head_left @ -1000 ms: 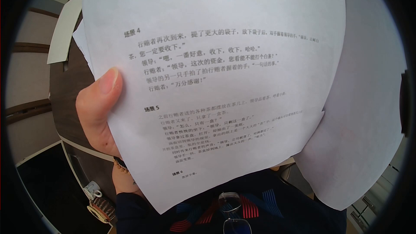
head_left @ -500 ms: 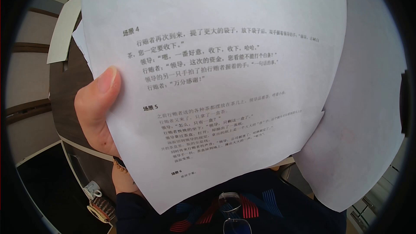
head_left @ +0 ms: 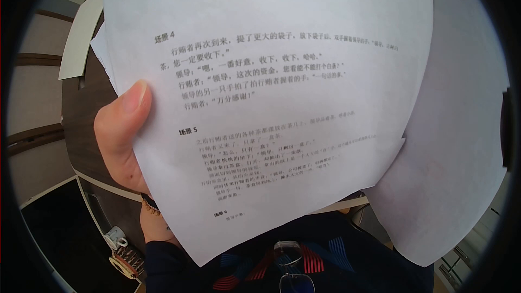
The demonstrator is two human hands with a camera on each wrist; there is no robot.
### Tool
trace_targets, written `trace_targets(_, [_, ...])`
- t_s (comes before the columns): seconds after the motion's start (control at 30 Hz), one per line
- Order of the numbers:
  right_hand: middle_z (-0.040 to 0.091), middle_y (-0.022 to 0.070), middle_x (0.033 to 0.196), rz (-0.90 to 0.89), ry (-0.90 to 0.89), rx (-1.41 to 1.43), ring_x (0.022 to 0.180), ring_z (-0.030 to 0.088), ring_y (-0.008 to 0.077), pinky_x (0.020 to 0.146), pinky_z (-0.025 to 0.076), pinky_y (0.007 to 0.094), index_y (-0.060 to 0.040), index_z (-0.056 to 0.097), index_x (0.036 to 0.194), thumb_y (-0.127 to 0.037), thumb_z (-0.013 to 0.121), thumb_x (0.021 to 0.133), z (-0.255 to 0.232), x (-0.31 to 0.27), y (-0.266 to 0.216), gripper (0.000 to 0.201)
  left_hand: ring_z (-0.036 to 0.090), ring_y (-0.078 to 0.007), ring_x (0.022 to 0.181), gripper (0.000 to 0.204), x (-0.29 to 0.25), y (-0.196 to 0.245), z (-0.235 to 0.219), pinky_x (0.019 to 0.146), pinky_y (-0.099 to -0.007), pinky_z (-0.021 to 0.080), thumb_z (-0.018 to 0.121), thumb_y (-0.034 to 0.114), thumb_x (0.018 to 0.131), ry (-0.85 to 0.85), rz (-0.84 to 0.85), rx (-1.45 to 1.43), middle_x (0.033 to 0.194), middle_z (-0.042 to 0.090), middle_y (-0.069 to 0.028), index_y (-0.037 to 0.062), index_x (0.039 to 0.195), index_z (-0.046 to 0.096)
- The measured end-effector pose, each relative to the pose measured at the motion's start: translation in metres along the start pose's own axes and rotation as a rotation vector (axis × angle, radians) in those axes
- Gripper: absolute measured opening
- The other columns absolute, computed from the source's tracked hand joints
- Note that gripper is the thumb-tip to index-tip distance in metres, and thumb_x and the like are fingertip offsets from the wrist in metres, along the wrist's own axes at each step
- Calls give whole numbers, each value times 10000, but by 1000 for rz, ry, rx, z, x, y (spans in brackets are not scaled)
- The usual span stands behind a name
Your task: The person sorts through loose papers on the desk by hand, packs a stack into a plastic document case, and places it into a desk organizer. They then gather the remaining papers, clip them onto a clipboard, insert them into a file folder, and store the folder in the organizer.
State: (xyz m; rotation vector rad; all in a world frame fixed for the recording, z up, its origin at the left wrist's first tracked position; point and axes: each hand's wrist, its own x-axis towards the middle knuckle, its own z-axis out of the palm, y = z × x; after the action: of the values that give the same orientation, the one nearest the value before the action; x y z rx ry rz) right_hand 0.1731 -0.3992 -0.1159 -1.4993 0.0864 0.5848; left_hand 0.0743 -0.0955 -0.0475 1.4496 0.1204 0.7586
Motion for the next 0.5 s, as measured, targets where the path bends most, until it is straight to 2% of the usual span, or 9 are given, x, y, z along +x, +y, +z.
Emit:
trace_targets(0.17, [678,89,963,1,1,0,660,584,98,552,462,216,23,624,1014,-204,663,890,-1,0,2,261,610,-196,1026,177,-1,-2,4,935,-323,481,510,59,962,34,-4,-19,1149,604,-210,-37,1104,558])
trace_targets(0.5, [680,88,958,-14,-22,-3,652,586,96,547,464,214,25,625,1016,-201,664,890,1,2,-1,262,584,-221,997,394,14,18,41,908,-326,451,537,167,881,-15,-488,-527,1106,593,-203,-77,1189,510])
